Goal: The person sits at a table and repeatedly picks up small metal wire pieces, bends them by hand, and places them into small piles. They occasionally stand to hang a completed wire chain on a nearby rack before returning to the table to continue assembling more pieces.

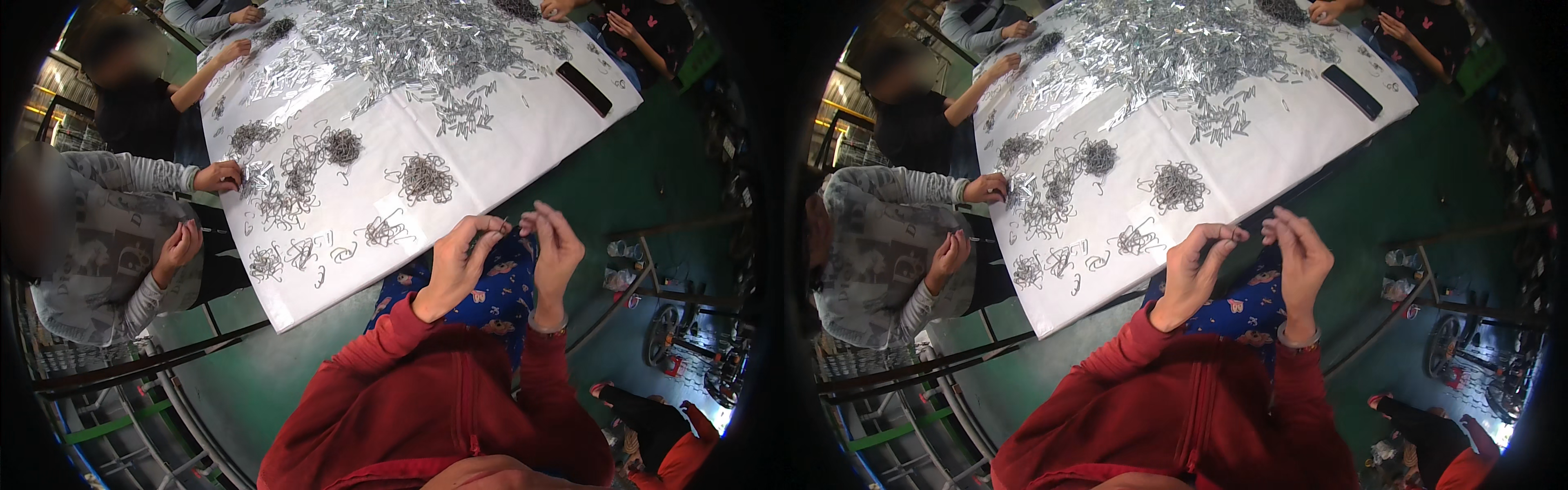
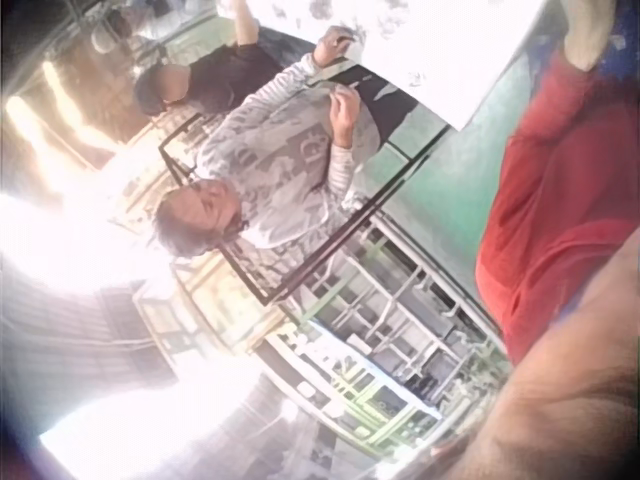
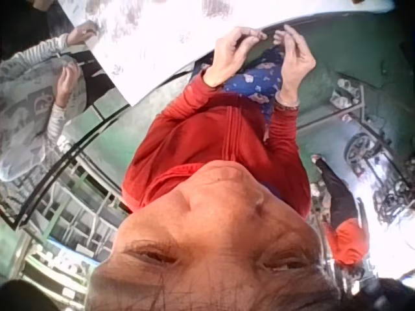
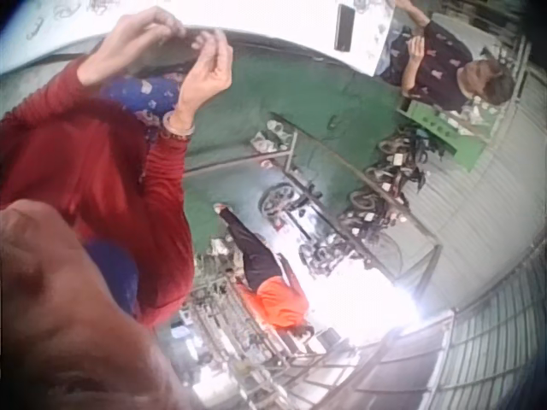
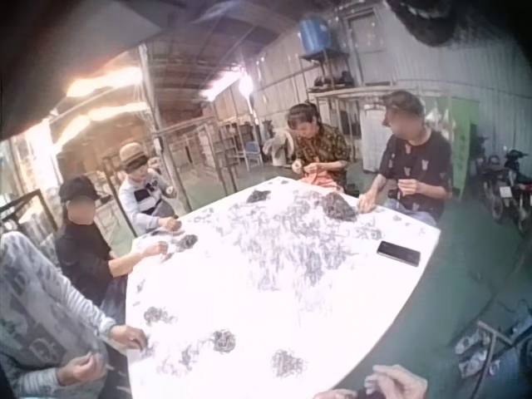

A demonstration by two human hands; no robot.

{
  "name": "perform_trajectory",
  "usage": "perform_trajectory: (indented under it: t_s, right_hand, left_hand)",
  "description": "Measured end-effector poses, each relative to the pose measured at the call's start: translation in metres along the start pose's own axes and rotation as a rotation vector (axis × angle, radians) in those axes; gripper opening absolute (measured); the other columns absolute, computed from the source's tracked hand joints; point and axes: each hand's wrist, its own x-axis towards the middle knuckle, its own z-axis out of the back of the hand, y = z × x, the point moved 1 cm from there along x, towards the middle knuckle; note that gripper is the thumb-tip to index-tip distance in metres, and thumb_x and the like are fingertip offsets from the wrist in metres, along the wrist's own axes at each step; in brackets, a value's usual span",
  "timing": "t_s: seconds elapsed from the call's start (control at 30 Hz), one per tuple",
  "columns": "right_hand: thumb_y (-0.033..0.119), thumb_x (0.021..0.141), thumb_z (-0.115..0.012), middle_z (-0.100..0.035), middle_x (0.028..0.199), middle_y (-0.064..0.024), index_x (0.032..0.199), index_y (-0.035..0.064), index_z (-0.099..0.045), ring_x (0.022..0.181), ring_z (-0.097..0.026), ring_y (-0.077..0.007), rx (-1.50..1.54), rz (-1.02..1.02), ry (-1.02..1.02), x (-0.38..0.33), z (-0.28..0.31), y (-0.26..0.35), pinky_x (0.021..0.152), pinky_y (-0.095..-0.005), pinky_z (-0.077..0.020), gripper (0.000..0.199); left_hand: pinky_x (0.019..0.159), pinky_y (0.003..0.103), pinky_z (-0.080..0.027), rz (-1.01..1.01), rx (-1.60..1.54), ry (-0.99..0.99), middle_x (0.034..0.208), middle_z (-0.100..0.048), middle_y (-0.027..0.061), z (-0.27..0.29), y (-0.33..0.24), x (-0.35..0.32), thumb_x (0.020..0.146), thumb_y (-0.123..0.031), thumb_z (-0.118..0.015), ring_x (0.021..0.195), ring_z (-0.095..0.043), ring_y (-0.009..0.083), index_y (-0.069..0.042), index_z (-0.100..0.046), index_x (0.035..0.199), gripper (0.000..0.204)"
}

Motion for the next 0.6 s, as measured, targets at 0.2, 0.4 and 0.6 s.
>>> perform_trajectory:
  t_s: [0.2, 0.4, 0.6]
  right_hand:
    - [0.008, 0.09, -0.059, -0.065, 0.084, -0.0132, 0.103, -0.004, -0.067, 0.071, -0.062, -0.0183, -0.42, 0.12, 0.219, 0.124, -0.034, -0.091, 0.066, -0.0276, -0.0494, 0.019]
    - [0.0, 0.076, -0.057, -0.06, 0.084, -0.0203, 0.077, -0.0062, -0.064, 0.082, -0.057, -0.0385, -1.002, 0.536, 0.382, 0.185, -0.056, -0.185, 0.075, -0.0449, -0.0446, 0.009]
    - [0.001, 0.081, -0.056, -0.064, 0.083, -0.0188, 0.085, -0.0044, -0.063, 0.077, -0.062, -0.0342, -0.901, 0.371, 0.533, 0.177, -0.057, -0.14, 0.072, -0.0396, -0.0487, 0.009]
  left_hand:
    - [0.083, 0.028, -0.05, 0.024, 0.05, 0.051, 0.094, -0.067, 0.0097, 0.006, 0.008, -0.004, 0.09, 0.003, -0.056, 0.093, -0.063, 0.0157, 0.001, -0.059, 0.098, 0.008]
    - [0.081, 0.031, -0.051, -0.125, 0.12, 0.051, 0.095, -0.066, 0.0112, 0.012, 0.003, -0.009, 0.087, 0.003, -0.059, 0.09, -0.065, 0.0216, -0.001, -0.06, 0.097, 0.011]
    - [0.079, 0.035, -0.048, -0.192, 0.138, 0.024, 0.091, -0.064, 0.0084, 0.021, 0.001, -0.008, 0.086, -0.005, -0.062, 0.088, -0.06, 0.0263, -0.004, -0.062, 0.097, 0.01]
